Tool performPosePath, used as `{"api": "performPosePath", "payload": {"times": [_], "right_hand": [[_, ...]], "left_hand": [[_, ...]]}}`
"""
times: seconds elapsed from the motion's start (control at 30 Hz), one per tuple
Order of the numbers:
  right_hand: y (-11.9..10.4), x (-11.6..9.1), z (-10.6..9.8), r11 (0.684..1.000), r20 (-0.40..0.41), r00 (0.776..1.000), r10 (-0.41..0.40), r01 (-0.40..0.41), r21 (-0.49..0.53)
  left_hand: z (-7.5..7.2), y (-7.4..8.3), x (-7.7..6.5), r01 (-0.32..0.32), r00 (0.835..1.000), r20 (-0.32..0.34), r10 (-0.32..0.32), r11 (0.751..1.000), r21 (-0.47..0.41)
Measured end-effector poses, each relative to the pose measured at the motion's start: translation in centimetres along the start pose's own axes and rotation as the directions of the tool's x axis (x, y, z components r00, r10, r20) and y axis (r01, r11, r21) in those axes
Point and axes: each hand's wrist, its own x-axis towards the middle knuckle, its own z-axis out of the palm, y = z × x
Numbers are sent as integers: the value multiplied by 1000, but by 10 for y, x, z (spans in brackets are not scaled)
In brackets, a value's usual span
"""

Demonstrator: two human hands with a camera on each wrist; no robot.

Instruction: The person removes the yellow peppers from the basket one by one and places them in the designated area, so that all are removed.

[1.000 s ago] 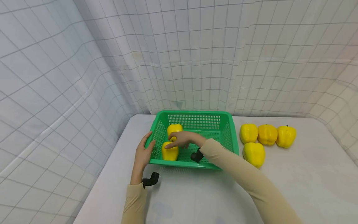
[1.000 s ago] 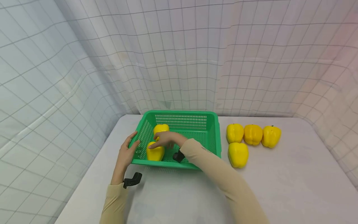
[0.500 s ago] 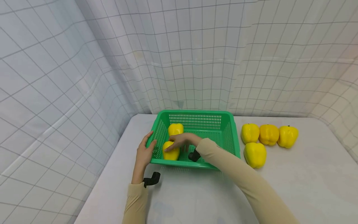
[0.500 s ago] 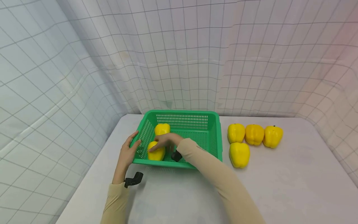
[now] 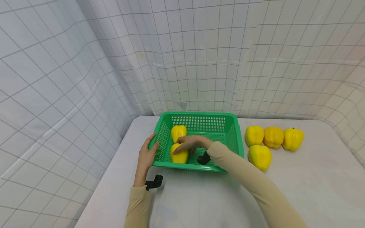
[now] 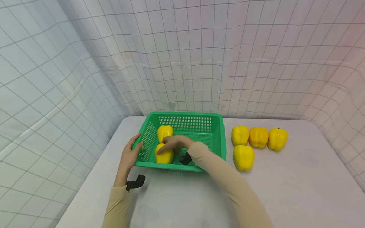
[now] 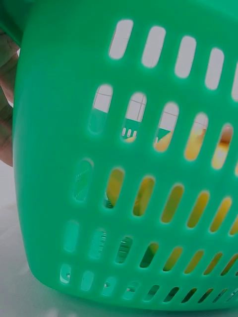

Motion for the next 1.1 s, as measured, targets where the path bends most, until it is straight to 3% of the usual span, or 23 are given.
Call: {"api": "performPosePath", "payload": {"times": [0.33,0.5,0.67,0.9,1.1], "right_hand": [[13,-12,-9,994,54,998,-26,20,104],[16,-22,-14,997,54,998,-38,35,65],[17,-32,-19,998,27,998,-54,53,18],[18,-48,-26,988,-20,994,-103,105,111],[19,-61,-30,981,-101,985,-141,153,121]], "left_hand": [[-1,1,-1,11,1000,9,-11,1000,6],[-1,0,0,8,1000,12,-8,1000,9],[-1,0,0,6,1000,11,-6,1000,9],[-2,0,0,2,1000,9,-2,1000,7],[-1,0,1,0,1000,11,0,1000,9]]}}
